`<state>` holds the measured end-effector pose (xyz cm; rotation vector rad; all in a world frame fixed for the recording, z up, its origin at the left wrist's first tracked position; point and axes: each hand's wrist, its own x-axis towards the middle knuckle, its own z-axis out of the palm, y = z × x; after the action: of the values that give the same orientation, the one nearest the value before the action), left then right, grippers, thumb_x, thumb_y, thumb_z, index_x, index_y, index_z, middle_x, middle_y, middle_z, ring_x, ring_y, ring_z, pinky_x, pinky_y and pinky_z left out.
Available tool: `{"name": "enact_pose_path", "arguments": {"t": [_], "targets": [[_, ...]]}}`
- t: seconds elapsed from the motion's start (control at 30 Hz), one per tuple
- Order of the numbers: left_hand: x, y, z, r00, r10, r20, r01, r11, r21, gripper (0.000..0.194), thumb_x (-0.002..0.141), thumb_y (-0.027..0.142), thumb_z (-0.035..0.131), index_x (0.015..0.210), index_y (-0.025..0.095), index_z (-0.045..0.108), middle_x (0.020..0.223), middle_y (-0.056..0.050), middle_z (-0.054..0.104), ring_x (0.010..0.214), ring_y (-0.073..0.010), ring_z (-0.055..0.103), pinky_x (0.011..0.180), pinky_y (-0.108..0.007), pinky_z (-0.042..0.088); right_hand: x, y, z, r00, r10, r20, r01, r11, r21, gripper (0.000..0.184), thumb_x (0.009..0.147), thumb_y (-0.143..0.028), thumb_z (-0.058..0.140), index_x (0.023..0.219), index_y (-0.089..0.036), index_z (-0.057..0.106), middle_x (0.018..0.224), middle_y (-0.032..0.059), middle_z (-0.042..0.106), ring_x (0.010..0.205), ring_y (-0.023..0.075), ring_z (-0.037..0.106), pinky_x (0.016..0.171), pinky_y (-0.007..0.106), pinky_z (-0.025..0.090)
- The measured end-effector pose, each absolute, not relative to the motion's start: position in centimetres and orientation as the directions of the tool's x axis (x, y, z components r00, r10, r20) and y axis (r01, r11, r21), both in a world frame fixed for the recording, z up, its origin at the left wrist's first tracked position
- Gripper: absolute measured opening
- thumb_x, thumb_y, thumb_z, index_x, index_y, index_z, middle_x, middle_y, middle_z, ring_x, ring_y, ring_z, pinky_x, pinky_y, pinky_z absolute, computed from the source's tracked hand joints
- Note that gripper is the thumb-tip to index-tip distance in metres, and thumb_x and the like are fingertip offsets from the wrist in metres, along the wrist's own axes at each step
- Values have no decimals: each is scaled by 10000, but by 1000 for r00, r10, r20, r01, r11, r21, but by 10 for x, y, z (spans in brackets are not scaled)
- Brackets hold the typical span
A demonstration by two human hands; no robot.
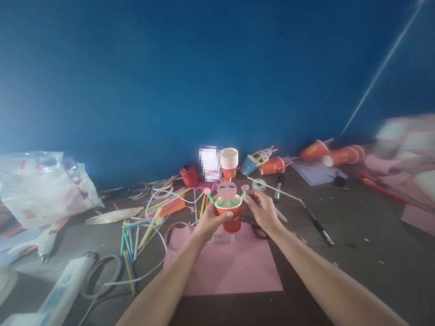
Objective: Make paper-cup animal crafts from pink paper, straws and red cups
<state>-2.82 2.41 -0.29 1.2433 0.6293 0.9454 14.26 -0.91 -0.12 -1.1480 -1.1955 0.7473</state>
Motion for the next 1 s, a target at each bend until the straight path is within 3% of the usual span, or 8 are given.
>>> {"name": "enact_pose_path", "arguments": {"t": [0.3, 0.5, 0.77, 1.0], "targets": [[-31, 27, -11, 498, 864, 77, -276, 74, 958, 638, 646, 331, 761, 1196, 152, 490, 1020, -94, 644, 950, -241, 598, 815, -338, 454, 142, -10, -1, 256, 919, 300, 52, 297, -954, 249, 806, -415, 577, 753, -172, 578, 609, -19, 525, 545, 114, 479, 518, 230, 392], [-28, 25, -9, 486, 863, 136, -278, 5, 961, 575, 660, 350, 746, 1153, 146, 531, 969, -82, 651, 949, -227, 589, 798, -306, 454, 143, -10, 0, 251, 924, 290, 30, 292, -956, 245, 795, -416, 595, 815, -174, 626, 671, 6, 592, 594, 132, 528, 538, 237, 416], [-29, 26, -10, 438, 891, 122, -275, 3, 961, 561, 643, 369, 751, 1118, 144, 556, 990, -91, 647, 910, -231, 601, 772, -318, 465, 142, -10, -4, 195, 950, 245, -123, 271, -955, 255, 776, -410, 619, 924, -202, 605, 684, -4, 597, 589, 135, 551, 544, 248, 446], [-31, 29, -19, 421, 902, 95, -260, 19, 966, 581, 642, 389, 751, 1130, 152, 544, 949, -77, 648, 814, -198, 613, 769, -330, 468, 143, -10, -2, 216, 934, 283, -21, 294, -956, 206, 779, -387, 616, 827, -188, 599, 700, 5, 604, 627, 140, 564, 573, 252, 456]]}}
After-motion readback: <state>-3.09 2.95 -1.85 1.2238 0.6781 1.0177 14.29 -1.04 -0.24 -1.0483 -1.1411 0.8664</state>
